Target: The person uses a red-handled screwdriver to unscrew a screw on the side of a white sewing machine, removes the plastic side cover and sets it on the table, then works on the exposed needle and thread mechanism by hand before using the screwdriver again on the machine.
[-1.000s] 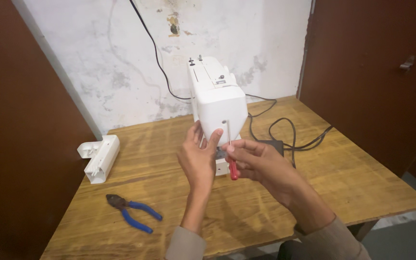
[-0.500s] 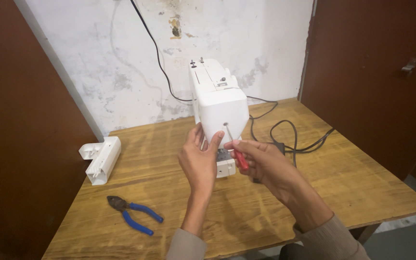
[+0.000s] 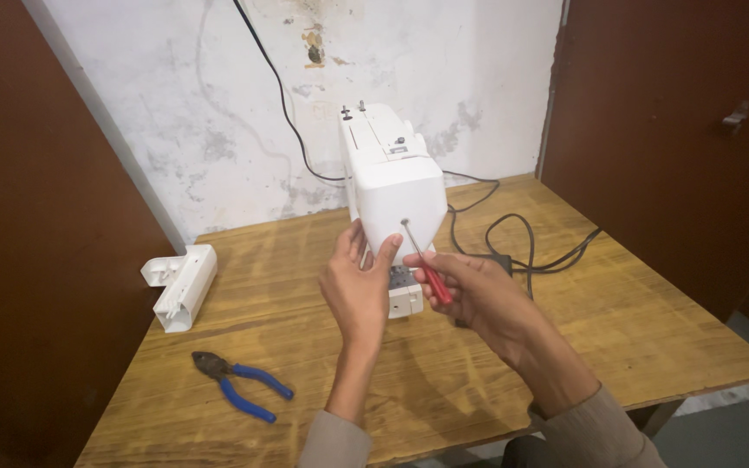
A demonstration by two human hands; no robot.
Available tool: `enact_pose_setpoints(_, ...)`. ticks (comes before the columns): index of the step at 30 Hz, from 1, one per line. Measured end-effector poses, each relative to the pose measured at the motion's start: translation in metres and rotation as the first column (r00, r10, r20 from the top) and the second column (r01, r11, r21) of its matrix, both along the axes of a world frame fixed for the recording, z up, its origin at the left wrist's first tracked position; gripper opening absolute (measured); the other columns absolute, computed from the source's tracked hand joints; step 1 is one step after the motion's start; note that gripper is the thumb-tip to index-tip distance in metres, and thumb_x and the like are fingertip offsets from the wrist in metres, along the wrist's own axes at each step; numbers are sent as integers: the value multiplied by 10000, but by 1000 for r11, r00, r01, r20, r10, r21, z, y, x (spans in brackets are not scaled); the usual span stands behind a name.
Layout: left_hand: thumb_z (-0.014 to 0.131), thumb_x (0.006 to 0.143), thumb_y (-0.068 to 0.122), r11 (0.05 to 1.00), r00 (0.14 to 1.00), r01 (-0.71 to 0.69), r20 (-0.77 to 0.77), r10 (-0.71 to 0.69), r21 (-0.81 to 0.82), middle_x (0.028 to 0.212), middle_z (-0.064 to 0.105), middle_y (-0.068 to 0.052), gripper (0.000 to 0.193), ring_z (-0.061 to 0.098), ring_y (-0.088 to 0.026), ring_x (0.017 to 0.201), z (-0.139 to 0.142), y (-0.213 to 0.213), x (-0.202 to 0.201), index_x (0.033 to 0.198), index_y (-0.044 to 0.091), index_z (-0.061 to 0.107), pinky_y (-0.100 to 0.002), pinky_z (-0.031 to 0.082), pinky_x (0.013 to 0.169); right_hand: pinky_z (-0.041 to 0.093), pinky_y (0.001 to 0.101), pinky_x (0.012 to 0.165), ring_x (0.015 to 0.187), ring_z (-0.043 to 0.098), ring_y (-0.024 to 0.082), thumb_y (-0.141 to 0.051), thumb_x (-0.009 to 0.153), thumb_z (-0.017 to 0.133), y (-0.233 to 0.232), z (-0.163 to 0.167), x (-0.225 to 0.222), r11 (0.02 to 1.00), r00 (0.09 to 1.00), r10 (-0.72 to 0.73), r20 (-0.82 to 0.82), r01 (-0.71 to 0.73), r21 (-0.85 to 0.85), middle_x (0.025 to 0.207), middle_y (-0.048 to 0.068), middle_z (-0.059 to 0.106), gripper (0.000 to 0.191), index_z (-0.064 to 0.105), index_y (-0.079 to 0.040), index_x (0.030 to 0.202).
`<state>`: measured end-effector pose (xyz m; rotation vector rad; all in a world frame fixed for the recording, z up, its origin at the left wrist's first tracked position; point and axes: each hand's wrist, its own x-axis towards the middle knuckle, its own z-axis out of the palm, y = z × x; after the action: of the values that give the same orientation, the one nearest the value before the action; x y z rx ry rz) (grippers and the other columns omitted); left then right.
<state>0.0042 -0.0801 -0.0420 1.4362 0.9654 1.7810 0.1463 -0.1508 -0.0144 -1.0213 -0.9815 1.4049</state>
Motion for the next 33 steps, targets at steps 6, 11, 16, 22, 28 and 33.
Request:
enact_pose_setpoints(6,812,826,105,1000,1000,-8,-20,8,3,1327,676,-244,594,655,-264,1279,-1,1,-2,1327,-108,574,-351,558,1021,506,223,681,723,585,57,-310,979,615,-1,1,-1,1000,1000,-13,27,13,0,815,-20,665,366,773,-18,1132)
enact_pose_setpoints(11,812,829,105,1000,1000,-2,-9,2,4,1316,680,-248,592,660,-268,1277,0,0,-1,1324,-112,573,-350,559,1029,515,234,711,736,596,66,-305,983,606,-3,3,-1,1000,1000,-8,9,8,23,819,-16,664,376,768,4,1125)
enact_pose_setpoints(16,813,828,109,1000,1000,-10,-24,10,-10,1308,683,-243,588,658,-261,1275,2,-1,-2,1321,-107,576,-347,564,1015,518,240,728,741,599,73,-300,989,595,-5,4,-1,999,1000,-14,9,13,36,826,-12,669,379,766,7,1130)
enact_pose_setpoints(22,811,826,107,1000,1000,9,5,-9,-14,1302,692,-239,580,665,-259,1269,2,-2,-2,1318,-102,583,-344,561,1017,516,242,736,748,602,69,-301,991,589,-7,5,-1,999,1000,-17,8,16,47,832,-14,671,378,766,2,1131)
enact_pose_setpoints(28,813,823,104,1000,1000,7,2,-7,-18,1308,688,-239,584,660,-256,1275,0,0,-1,1317,-104,581,-342,563,1017,521,241,748,754,607,72,-305,989,592,-7,7,-2,999,999,-23,22,22,36,839,-15,672,372,763,-4,1127)
enact_pose_setpoints(33,811,825,102,1000,1000,23,19,-23,-14,1322,681,-240,592,651,-254,1285,0,1,-2,1324,-107,570,-341,563,1017,526,242,756,758,603,79,-299,985,599,-6,5,-1,999,999,-30,18,29,34,832,-8,670,367,763,0,1120)
